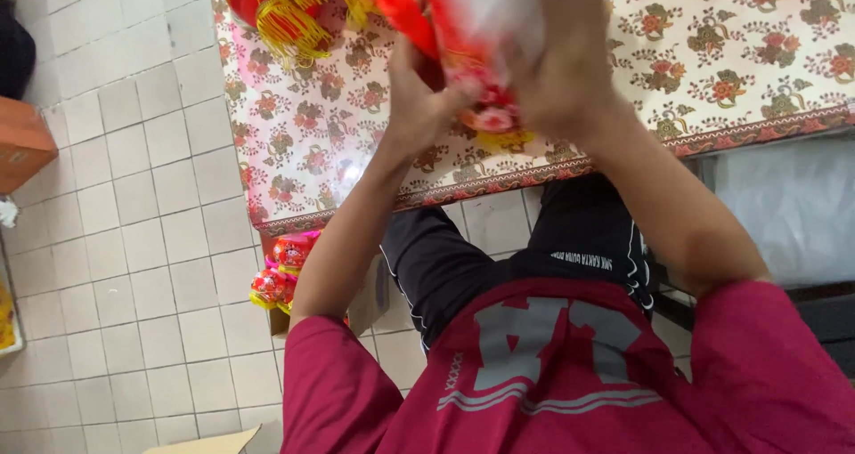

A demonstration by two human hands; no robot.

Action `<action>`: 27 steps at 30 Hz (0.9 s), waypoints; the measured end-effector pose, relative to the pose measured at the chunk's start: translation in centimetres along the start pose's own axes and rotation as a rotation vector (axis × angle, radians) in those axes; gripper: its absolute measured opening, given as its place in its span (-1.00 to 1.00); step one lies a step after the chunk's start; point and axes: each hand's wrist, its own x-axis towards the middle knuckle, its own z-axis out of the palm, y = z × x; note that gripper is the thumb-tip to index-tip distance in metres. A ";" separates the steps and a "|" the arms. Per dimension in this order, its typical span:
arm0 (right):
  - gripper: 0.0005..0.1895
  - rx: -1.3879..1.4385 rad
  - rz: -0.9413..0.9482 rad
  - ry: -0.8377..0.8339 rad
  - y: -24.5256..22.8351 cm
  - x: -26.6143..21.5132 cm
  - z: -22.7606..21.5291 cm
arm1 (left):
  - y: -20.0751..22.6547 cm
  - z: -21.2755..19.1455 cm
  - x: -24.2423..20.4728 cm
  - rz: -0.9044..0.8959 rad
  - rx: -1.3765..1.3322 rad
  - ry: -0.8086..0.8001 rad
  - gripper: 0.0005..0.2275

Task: Assembling a decorative lantern by attaching a plastic handle and then packaging it into a plastic bag.

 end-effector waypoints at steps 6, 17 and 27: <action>-0.52 0.017 -0.510 -0.130 2.4 -2.0 0.5 | -2.0 -0.5 0.5 0.027 -0.292 0.173 -0.69; -0.61 0.576 0.049 0.119 3.2 -1.6 -0.6 | 1.0 0.2 0.5 0.133 -0.193 -0.269 -0.39; -0.47 0.688 0.353 0.421 4.8 0.1 0.7 | 1.0 0.2 -0.1 0.044 -0.246 -0.219 -0.26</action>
